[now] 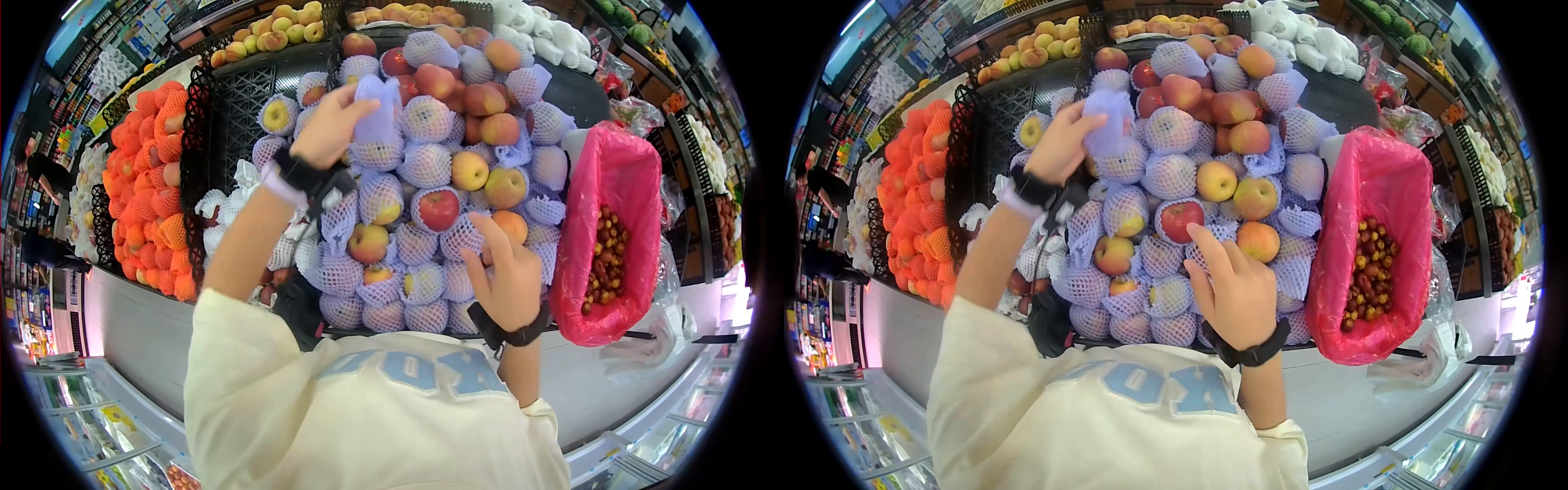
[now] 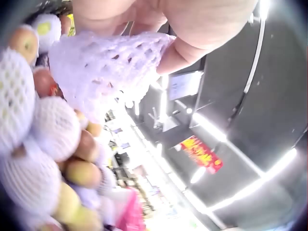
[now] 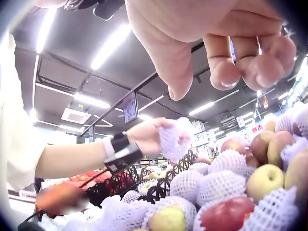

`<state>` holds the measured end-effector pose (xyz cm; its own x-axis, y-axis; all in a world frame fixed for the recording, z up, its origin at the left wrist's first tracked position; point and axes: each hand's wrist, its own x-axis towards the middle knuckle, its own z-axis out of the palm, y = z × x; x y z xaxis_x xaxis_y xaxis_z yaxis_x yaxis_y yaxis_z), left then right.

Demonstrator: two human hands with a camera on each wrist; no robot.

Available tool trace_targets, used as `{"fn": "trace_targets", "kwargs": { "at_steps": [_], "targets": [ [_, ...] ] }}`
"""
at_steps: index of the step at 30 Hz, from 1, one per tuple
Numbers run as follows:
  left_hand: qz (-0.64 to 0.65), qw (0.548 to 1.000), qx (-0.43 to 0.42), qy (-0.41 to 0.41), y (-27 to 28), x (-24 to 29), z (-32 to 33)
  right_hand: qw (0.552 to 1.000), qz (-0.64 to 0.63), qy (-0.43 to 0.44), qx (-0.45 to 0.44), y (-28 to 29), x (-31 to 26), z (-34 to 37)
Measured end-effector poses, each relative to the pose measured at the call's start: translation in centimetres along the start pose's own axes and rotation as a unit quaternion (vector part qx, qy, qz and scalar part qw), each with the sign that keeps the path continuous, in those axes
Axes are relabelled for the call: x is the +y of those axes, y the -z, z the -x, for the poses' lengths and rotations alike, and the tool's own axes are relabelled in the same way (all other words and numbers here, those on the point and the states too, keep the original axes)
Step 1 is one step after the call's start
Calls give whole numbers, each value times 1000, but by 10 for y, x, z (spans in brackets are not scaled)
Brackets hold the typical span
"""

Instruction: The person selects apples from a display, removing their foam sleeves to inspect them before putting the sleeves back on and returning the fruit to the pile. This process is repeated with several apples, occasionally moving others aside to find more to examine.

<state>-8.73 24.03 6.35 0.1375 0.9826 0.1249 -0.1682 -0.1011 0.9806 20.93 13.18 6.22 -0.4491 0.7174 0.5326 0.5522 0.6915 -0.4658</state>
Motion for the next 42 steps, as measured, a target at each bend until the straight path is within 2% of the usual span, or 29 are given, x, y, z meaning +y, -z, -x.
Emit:
{"fn": "trace_targets", "kwargs": {
  "at_steps": [1, 3, 4, 6, 8, 9, 10, 12, 13, 14, 16, 18, 20, 21, 23, 24, 25, 26, 27, 28, 29, 32, 35, 42],
  "targets": [
    [66, 997, -36, -12, -13, 7, 21, 1000, -15, -23, -12, -7, 2, 0],
    [190, 981, -43, 26, -41, 11, 61, 998, -64, -25, -7, -17, 0, -8],
    [200, 978, -38, 35, -49, 2, 79, 994, -110, -26, 2, -22, -2, -13],
    [155, 986, -6, 61, -65, -8, 108, 989, -148, -8, 5, -31, -5, -19],
    [171, 985, -7, 36, -81, -19, 125, 965, -258, -40, 3, -43, -7, -20],
    [196, 977, 12, 78, -85, -25, 132, 959, -275, -70, -25, -43, -9, -19],
    [199, 977, 10, 79, -88, -30, 137, 959, -272, -72, -26, -45, -6, -15],
    [92, 995, 0, -37, -92, -42, 143, 966, -251, -42, -46, -49, 4, -6],
    [59, 996, 38, -46, -94, -45, 146, 968, -243, -65, -18, -47, 3, -4],
    [63, 996, 40, -44, -91, -45, 150, 968, -241, -68, -22, -45, 7, 0],
    [52, 995, 79, 7, -80, -44, 161, 971, -215, -105, 24, -37, 18, 10],
    [28, 997, 74, -11, -74, -37, 159, 971, -213, -112, 4, -34, 20, 14],
    [-95, 992, 46, -65, -73, -18, 155, 984, -169, -60, 13, -32, 15, 13],
    [-96, 988, 77, -99, -77, -1, 150, 984, -170, -58, 8, -31, 14, 12],
    [-204, 948, 100, -222, -69, 32, 139, 993, -121, 5, 12, -28, 12, 10],
    [-174, 929, 109, -308, -70, 50, 134, 992, -123, 5, 6, -27, 12, 12],
    [-223, 888, 104, -387, -72, 71, 130, 993, -115, -5, 2, -26, 14, 13],
    [-189, 902, 133, -365, -72, 93, 133, 994, -107, -16, -1, -24, 15, 15],
    [-287, 846, 131, -431, -69, 108, 136, 995, -99, -17, -1, -23, 16, 16],
    [-435, 782, 91, -438, -42, 142, 137, 995, -101, -16, -4, -23, 18, 18],
    [-259, 790, 1, -556, -48, 142, 112, 995, -95, -21, 5, -23, 20, 21],
    [-254, 781, 40, -569, -78, 136, 125, 996, -87, -27, 18, -22, 22, 25],
    [-255, 778, 43, -572, -99, 125, 134, 996, -83, -37, 19, -21, 21, 29],
    [-254, 775, 60, -575, -101, 111, 127, 997, -71, -38, 11, -19, 15, 27]
  ]
}}
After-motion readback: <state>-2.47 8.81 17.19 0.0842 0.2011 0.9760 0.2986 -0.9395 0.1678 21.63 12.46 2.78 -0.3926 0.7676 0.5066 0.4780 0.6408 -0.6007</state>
